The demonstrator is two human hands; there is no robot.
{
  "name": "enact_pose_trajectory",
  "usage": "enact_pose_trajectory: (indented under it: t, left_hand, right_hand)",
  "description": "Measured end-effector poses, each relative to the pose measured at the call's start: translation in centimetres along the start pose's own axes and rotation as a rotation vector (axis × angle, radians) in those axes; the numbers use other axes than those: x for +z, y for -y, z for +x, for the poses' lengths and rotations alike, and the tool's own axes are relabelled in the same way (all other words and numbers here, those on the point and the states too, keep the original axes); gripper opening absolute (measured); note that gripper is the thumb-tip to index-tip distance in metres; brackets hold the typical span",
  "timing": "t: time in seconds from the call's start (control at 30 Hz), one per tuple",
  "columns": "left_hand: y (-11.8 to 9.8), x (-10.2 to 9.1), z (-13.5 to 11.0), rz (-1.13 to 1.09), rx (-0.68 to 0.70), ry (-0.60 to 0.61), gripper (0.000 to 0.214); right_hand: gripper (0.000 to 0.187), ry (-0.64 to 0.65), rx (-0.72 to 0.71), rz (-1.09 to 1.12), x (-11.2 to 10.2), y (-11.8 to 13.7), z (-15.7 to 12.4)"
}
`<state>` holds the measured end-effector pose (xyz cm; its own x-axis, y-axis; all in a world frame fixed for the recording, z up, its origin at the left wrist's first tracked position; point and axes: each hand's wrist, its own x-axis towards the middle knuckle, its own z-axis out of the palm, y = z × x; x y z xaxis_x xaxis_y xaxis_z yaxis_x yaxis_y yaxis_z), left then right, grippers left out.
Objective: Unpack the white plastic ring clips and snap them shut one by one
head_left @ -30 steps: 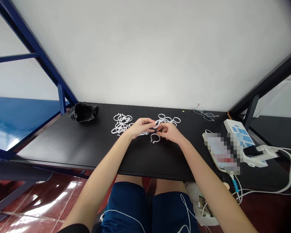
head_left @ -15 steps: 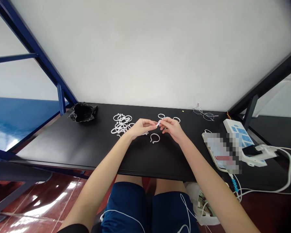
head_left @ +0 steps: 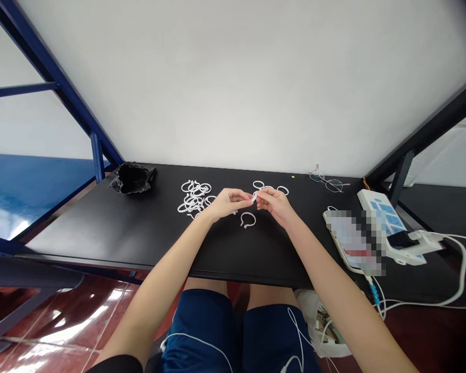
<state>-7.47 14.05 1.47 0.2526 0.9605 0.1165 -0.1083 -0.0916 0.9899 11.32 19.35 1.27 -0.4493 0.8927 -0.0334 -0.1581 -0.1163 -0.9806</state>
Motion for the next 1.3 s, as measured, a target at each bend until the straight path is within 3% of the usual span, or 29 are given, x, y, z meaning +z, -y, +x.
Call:
enact_pose_trajectory:
  t: [0.37,0.47,0.53,0.6,0.87,1.07,1.3]
  left_hand:
    - [-0.2,0.0,0.1,0.021,0.016,-0.026,0.032]
    - [0.3,-0.3,0.3,0.148,0.091,-0.041,0.036]
    - [0.4,-0.4,0.2,0.344,0.137,-0.06,0.03]
    - [0.5,-0.4,0.1,0.539,0.179,-0.076,0.022]
    - [0.9,0.1,0.0,1.028,0.227,0.024,0.016]
    - [1.1,0.2,0.1,1.131,0.211,0.029,0.012]
    - [1.4,0.3,0.0,1.143,0.204,0.034,0.012]
  right_hand:
    - [0.032,-0.074,-0.014,0.024,0.3,0.5,-0.1]
    - [0.03,-0.286,-0.136,-0.026,-0.6,0.5,0.4]
    - [0.029,-0.451,-0.254,-0.129,-1.6,0.3,0.8]
    - [0.027,-0.535,-0.336,-0.26,-2.6,0.0,1.1]
    - [0.019,-0.525,-0.312,-0.606,-3.0,-0.9,1.2]
    - [0.015,-0.522,-0.276,-0.83,-2.9,-0.6,0.8]
    - [0.018,-0.537,-0.26,-0.877,-2.9,-0.5,0.7]
